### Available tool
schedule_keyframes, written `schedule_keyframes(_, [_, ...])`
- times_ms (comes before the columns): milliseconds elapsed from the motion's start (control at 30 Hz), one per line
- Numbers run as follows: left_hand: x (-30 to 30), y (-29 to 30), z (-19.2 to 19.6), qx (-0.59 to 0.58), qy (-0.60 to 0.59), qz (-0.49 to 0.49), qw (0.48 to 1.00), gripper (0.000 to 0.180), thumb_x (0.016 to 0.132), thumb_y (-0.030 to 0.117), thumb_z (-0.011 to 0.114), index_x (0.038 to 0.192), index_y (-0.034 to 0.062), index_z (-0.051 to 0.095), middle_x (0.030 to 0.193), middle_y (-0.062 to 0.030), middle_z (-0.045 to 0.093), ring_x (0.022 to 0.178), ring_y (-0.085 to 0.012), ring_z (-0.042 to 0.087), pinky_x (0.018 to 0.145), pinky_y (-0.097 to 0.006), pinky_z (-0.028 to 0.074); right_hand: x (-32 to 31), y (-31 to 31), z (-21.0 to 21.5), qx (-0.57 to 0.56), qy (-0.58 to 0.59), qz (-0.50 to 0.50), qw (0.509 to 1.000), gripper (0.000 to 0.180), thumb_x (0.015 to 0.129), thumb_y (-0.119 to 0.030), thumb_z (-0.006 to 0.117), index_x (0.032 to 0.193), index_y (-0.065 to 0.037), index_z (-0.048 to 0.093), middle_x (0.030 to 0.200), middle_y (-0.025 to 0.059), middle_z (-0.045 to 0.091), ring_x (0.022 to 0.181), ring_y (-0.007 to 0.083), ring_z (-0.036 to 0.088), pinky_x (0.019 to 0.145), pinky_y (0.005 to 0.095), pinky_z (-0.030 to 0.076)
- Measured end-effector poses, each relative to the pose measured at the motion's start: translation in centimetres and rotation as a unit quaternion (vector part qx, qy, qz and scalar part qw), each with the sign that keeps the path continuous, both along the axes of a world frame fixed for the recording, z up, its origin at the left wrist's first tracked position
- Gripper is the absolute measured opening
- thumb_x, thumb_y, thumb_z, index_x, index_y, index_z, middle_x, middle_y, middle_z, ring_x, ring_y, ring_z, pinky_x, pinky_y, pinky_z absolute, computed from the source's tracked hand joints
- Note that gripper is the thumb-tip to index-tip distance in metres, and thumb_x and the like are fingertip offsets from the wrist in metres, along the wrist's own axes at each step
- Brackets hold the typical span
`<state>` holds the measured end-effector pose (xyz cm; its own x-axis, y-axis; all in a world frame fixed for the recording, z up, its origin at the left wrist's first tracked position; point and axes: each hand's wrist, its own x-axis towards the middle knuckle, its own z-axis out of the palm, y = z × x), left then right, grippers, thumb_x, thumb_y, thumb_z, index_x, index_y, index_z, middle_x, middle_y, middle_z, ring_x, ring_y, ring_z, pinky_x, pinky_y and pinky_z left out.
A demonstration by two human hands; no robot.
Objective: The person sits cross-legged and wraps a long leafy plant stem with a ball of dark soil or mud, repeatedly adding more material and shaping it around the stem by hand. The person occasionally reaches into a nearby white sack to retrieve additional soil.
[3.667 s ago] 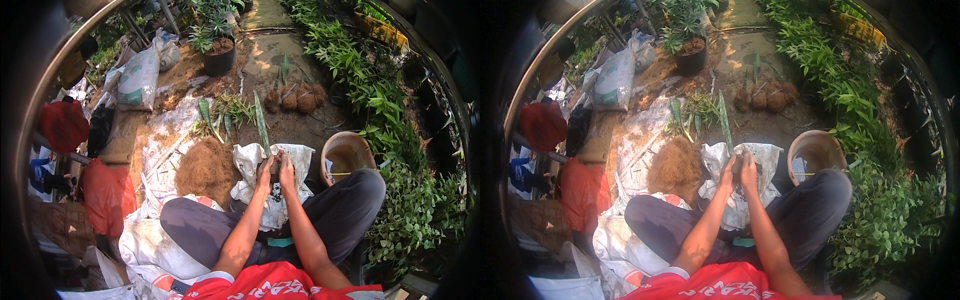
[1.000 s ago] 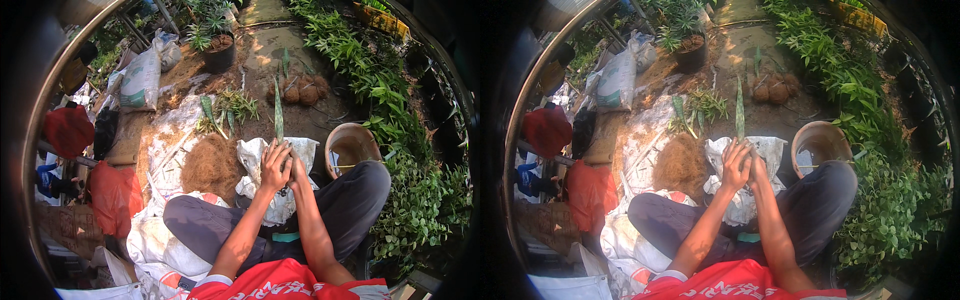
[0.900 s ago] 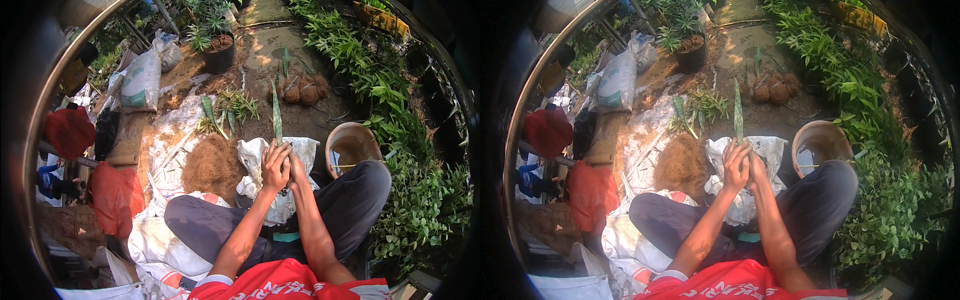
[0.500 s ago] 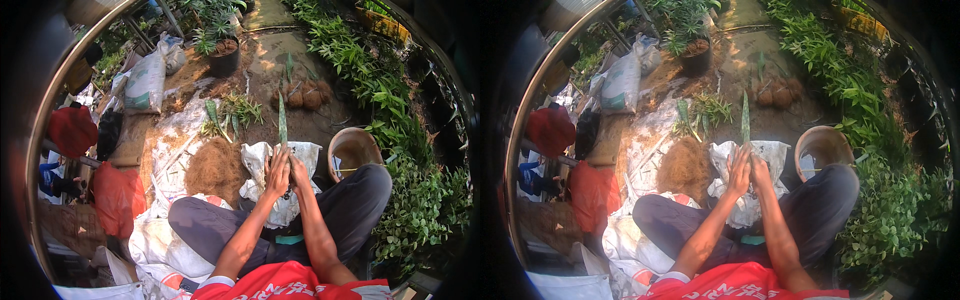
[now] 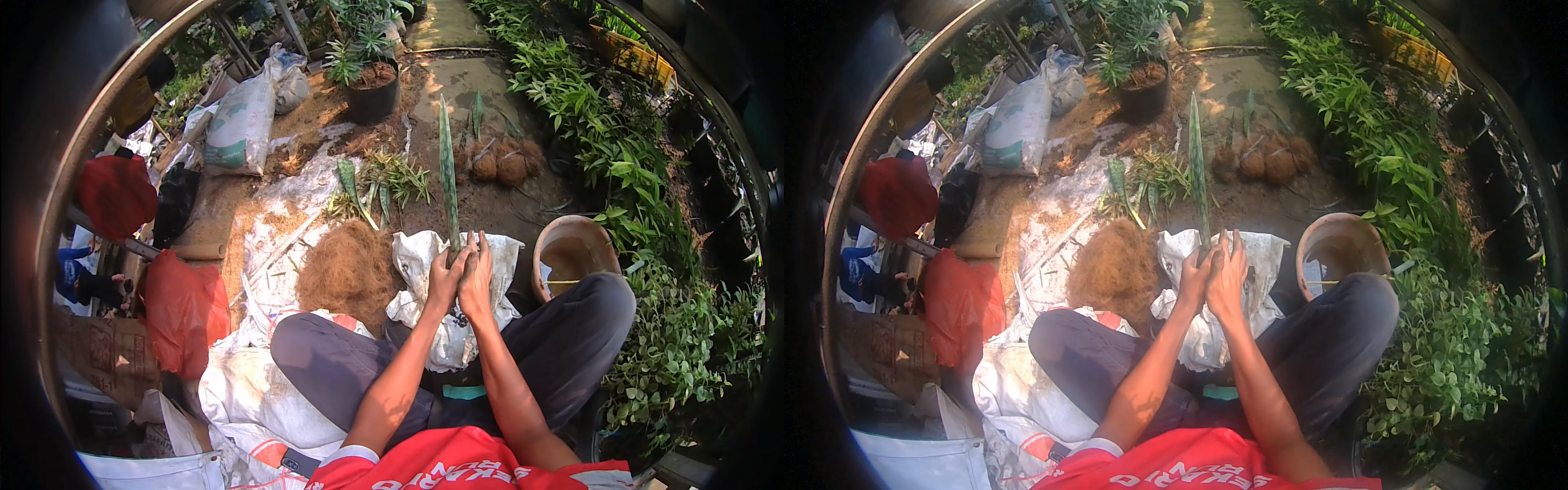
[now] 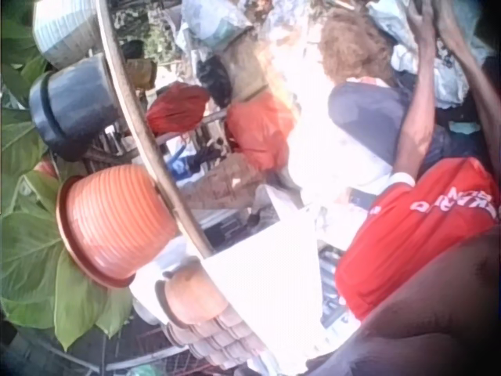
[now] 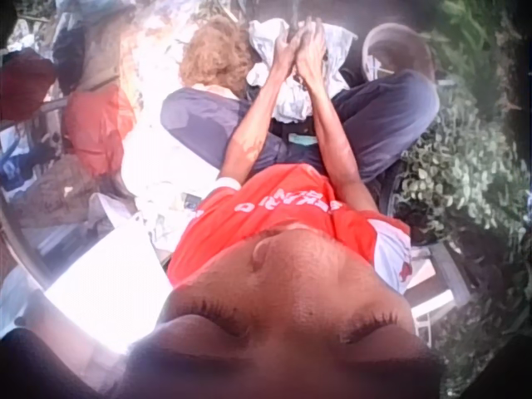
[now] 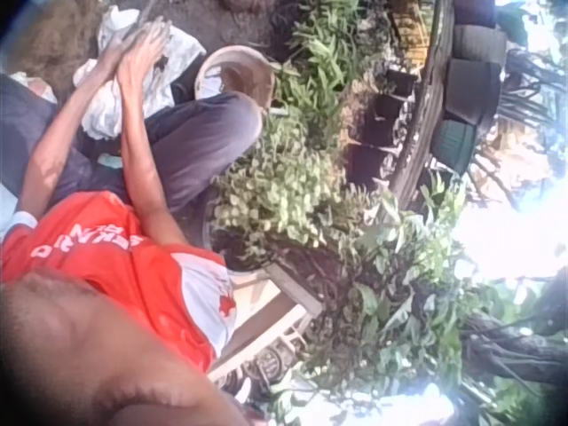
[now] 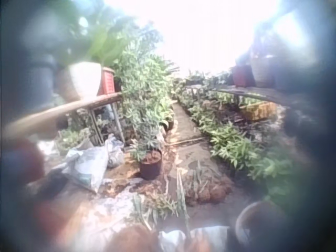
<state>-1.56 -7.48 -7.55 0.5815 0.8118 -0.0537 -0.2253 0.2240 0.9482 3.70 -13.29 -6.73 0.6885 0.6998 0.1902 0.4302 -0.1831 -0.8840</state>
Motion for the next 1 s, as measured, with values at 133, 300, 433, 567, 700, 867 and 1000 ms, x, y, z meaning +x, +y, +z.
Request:
schedule_keyframes(133, [0.1,0.3,0.1,-0.029,0.015,0.030,0.999,0.040,0.095,0.038,0.061,0.105,-0.0001,0.065,0.091,-0.0039,0.067,0.079,-0.0088,0.059,0.072,-0.025,0.047,0.4,0.1,0.9,0.027,0.139,0.030,0.989,0.072,0.101,-0.058,0.024,0.149,-0.004,0.030,0.148,0.0213,0.032,0.136,0.0380,0.032,0.112,0.0444,0.026])
schedule_keyframes(300, [-0.7,1.7,1.3,-0.260,-0.134,-0.106,0.950,0.063,0.097,0.062,0.040,0.105,0.0041,0.063,0.093,-0.0064,0.067,0.081,-0.0156,0.064,0.075,-0.027,0.050,2.5,0.8,1.1,0.161,0.412,0.019,0.897,0.073,0.098,-0.061,0.037,0.146,-0.007,0.037,0.141,0.0090,0.047,0.108,0.0167,0.055,0.094,0.0285,0.043])
schedule_keyframes(433, [0.9,0.3,1.5,0.000,-0.014,0.018,1.000,0.070,0.101,0.059,0.022,0.117,0.0037,0.062,0.101,-0.0094,0.062,0.102,-0.0214,0.057,0.098,-0.035,0.038,2.0,1.6,0.6,0.215,0.549,0.078,0.804,0.069,0.099,-0.058,0.038,0.144,-0.006,0.039,0.132,0.0094,0.055,0.108,0.0175,0.058,0.093,0.0306,0.047])
schedule_keyframes(567, [0.8,-0.3,1.4,0.238,0.312,0.164,0.905,0.055,0.105,0.043,0.019,0.134,0.0072,0.049,0.126,-0.0161,0.051,0.120,-0.0299,0.041,0.108,-0.036,0.023,1.3,0.3,0.5,0.195,0.650,0.085,0.730,0.054,0.099,-0.050,0.045,0.124,-0.004,0.058,0.108,0.0072,0.066,0.096,0.0175,0.064,0.087,0.0317,0.052])
schedule_keyframes(700, [0.2,1.5,1.1,0.276,0.199,0.054,0.939,0.052,0.106,0.037,0.023,0.137,-0.0010,0.042,0.138,-0.0213,0.036,0.122,-0.0317,0.039,0.102,-0.036,0.036,1.1,0.4,0.5,0.185,0.600,0.066,0.775,0.047,0.100,-0.047,0.046,0.111,-0.004,0.061,0.100,0.0057,0.066,0.090,0.0168,0.065,0.082,0.0294,0.052])
schedule_keyframes(867, [0.3,2.0,0.2,0.131,0.119,0.014,0.984,0.054,0.102,0.037,0.047,0.136,-0.0043,0.042,0.138,-0.0190,0.044,0.115,-0.0273,0.050,0.101,-0.035,0.039,0.2,1.1,-0.4,0.151,0.453,0.046,0.877,0.054,0.103,-0.046,0.039,0.127,0.000,0.055,0.120,0.0126,0.061,0.111,0.0192,0.058,0.096,0.0310,0.045])
schedule_keyframes(1000, [0.4,0.4,0.3,0.008,0.086,-0.012,0.996,0.050,0.096,0.040,0.058,0.119,-0.0045,0.059,0.112,-0.0140,0.064,0.099,-0.0174,0.060,0.087,-0.030,0.046,-0.2,0.9,-0.4,0.080,0.257,-0.047,0.962,0.054,0.104,-0.043,0.030,0.138,-0.002,0.042,0.136,0.0184,0.044,0.129,0.0298,0.036,0.108,0.0390,0.028])
